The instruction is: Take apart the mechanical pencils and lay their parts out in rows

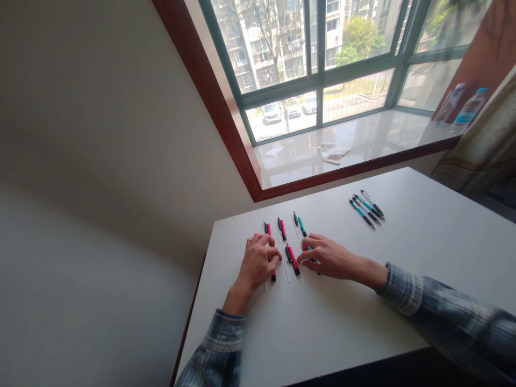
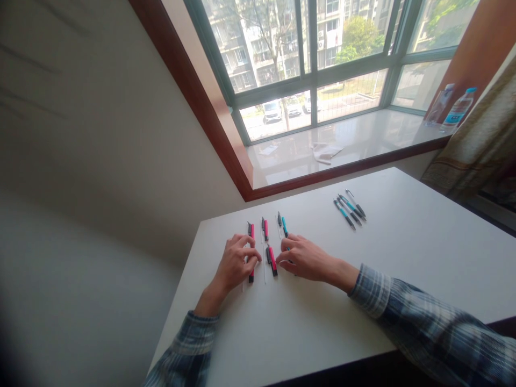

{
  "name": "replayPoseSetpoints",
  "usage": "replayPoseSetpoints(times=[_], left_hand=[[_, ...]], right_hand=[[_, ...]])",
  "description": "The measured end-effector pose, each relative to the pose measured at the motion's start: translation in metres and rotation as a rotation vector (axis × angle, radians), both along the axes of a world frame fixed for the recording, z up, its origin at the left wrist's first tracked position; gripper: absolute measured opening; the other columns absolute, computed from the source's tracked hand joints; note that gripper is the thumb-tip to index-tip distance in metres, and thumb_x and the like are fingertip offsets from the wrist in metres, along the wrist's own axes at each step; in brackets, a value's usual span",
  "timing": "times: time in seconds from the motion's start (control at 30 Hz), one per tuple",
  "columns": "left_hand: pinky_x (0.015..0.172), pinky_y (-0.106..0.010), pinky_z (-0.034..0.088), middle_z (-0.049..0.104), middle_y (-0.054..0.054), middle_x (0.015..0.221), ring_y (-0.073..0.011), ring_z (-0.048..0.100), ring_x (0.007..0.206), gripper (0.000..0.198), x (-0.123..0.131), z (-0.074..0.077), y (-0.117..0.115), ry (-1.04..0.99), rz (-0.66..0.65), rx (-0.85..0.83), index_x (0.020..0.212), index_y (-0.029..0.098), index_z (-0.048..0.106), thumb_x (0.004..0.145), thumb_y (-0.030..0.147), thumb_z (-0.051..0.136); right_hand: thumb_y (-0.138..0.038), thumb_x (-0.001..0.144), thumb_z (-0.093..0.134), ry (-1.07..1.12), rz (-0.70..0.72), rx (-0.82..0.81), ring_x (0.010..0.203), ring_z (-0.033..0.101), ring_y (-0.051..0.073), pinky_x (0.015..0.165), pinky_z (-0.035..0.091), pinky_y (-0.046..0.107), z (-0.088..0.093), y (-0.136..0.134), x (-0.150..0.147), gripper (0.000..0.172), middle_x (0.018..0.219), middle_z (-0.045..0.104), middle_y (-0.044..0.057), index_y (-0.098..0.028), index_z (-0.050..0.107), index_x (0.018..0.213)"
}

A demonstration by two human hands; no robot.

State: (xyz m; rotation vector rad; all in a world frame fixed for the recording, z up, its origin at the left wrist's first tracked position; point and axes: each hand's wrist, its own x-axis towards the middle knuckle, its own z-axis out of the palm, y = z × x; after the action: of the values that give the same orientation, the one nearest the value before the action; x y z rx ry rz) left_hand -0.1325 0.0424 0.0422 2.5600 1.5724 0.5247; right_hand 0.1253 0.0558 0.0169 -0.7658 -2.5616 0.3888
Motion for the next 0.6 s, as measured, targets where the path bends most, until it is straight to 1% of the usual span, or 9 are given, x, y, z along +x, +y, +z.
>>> replayPoseSetpoints(times=[0.2,0.4,0.53,0.6], left_hand=[[0.095,-0.047,0.043,0.068,-0.004,0.097,-0.0255,0.056,0.102,0.025,0.003,-0.001,-0.001,-0.008,-0.023,-0.039,0.069,0.029,0.079,0.083,0.015,0.064],[0.094,-0.046,0.043,0.068,-0.003,0.095,-0.0247,0.056,0.101,0.024,0.003,-0.002,-0.001,-0.021,-0.042,-0.046,0.072,0.03,0.079,0.084,0.015,0.065],[0.093,-0.045,0.043,0.066,-0.004,0.094,-0.0248,0.056,0.1,0.026,0.003,-0.003,-0.002,-0.027,-0.037,-0.04,0.073,0.029,0.078,0.082,0.011,0.063],[0.093,-0.045,0.044,0.066,-0.004,0.093,-0.0246,0.056,0.099,0.028,0.002,-0.004,-0.002,-0.04,-0.011,-0.03,0.075,0.028,0.077,0.082,0.008,0.059]], right_hand=[[-0.024,0.099,0.063,-0.011,0.01,-0.003,0.089,0.058,0.022,0.083,0.05,0.036,0.004,-0.002,-0.001,0.02,0.098,0.067,0.008,-0.027,0.079,0.109],[-0.023,0.098,0.063,-0.004,0.0,0.001,0.089,0.058,0.022,0.083,0.05,0.036,0.003,-0.002,-0.002,0.02,0.098,0.067,0.008,-0.028,0.079,0.111],[-0.024,0.099,0.063,0.038,-0.022,0.005,0.089,0.059,0.022,0.081,0.051,0.035,0.003,0.004,0.003,0.021,0.097,0.067,0.007,-0.029,0.079,0.113],[-0.024,0.101,0.06,0.078,-0.069,0.001,0.088,0.059,0.022,0.079,0.052,0.035,0.001,0.011,0.009,0.022,0.097,0.068,0.008,-0.027,0.078,0.113]])
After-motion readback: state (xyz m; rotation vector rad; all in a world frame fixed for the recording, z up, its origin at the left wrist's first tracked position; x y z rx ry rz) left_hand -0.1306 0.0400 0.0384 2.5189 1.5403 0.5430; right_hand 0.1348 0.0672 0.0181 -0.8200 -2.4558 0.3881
